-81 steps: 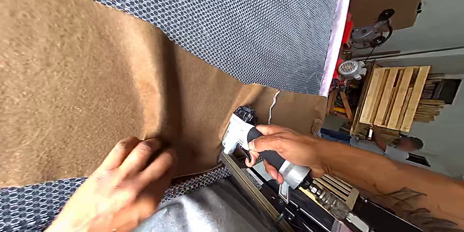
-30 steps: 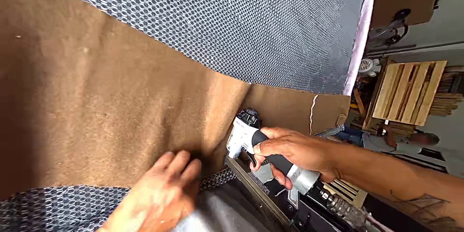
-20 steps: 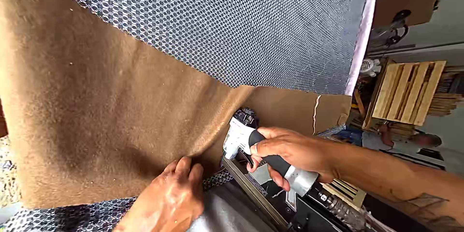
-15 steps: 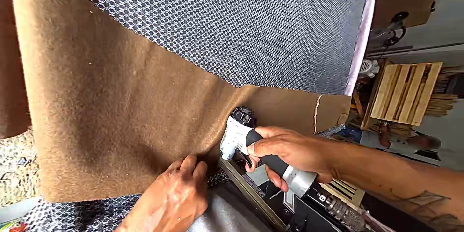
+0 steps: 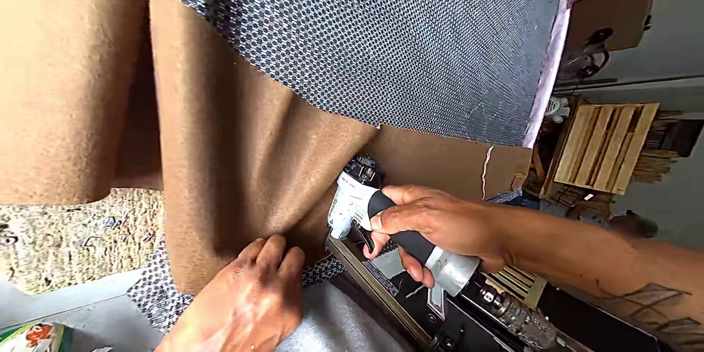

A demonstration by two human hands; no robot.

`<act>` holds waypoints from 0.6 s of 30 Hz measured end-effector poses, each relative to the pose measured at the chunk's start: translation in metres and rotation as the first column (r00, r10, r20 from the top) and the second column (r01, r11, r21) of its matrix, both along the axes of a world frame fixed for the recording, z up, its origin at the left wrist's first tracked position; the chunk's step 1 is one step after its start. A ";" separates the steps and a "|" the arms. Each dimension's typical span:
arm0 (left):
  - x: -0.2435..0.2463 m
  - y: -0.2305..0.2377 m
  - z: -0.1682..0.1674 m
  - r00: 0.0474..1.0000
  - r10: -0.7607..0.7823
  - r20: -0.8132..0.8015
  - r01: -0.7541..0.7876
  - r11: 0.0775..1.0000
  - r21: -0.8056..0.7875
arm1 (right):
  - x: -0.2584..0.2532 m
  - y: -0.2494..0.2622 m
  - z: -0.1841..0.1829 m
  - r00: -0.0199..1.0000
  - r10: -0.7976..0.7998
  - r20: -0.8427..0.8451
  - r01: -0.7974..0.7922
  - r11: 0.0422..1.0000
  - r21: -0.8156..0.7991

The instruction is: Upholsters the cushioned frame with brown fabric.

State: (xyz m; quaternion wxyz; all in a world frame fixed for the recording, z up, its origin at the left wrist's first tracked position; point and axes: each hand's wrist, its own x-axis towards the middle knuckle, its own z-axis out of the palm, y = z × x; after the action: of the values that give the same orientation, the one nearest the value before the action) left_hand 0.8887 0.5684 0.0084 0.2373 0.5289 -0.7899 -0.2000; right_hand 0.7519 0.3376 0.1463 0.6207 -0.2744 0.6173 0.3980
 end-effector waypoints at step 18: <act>0.035 0.032 0.056 0.939 0.056 0.340 -0.135 0.968 0.213 | 0.081 0.035 -0.004 1.000 0.003 0.011 -0.004 0.999 0.040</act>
State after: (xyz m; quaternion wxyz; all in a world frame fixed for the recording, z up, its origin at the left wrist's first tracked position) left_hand 0.9242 0.6002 0.0641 0.0471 0.6171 -0.7627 -0.1876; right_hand 0.8334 0.3726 0.1427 0.6287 -0.2654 0.6054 0.4097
